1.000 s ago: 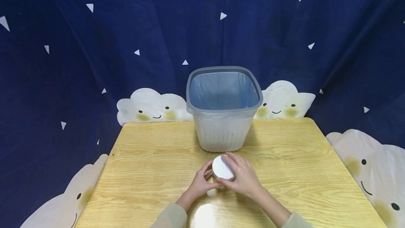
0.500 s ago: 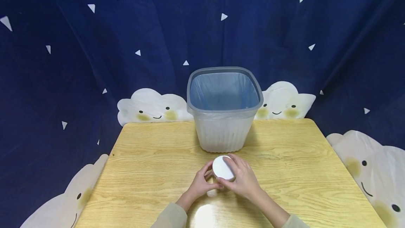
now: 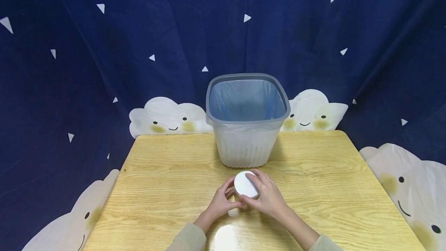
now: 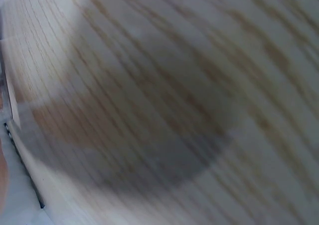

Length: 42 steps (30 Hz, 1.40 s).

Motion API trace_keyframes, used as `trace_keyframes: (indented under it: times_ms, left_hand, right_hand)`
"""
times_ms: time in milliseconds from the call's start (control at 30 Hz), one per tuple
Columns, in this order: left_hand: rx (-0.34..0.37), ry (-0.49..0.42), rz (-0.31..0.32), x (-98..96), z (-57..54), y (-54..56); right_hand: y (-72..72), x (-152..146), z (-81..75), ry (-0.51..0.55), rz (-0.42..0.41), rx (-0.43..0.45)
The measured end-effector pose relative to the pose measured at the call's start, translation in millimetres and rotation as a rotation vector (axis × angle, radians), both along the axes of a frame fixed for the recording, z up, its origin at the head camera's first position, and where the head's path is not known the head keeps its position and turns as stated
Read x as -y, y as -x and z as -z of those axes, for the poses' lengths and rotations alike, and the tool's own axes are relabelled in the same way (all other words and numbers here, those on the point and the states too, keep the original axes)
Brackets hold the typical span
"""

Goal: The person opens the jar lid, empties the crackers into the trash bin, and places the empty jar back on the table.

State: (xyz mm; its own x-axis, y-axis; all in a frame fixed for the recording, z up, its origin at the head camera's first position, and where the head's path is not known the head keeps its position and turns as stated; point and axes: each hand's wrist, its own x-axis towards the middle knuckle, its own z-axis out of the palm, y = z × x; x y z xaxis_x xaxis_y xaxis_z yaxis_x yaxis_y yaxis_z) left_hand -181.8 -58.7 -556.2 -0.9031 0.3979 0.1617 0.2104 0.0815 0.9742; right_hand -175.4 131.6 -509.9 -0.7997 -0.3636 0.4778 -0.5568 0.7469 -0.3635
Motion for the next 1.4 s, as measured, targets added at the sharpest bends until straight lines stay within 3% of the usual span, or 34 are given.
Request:
trace_keyframes:
  times_ms: [433, 867, 1100, 1200, 1400]
  left_hand:
    - [0.013, -0.013, 0.005, -0.4, 3.5, 1.5]
    - [-0.014, 0.006, 0.025, -0.1, 1.0, 0.9]
    - [0.017, 0.020, 0.043, 0.6, 0.5, 1.8]
    - [0.007, 0.019, 0.044, 0.5, 3.8, 2.9]
    - [0.004, 0.026, 0.028, -0.5, 26.6, 9.4]
  right_hand:
    - [4.2, -4, -3.5, 0.046, -0.079, 0.054]
    - [13.4, -14, -8.4, 0.027, -0.142, 0.043]
    - [17.1, -18, -14.3, 0.039, -0.146, 0.024]
    - [17.8, -21, -16.9, 0.032, -0.131, 0.013]
    - [18.2, -25, -20.0, 0.023, -0.103, 0.008]
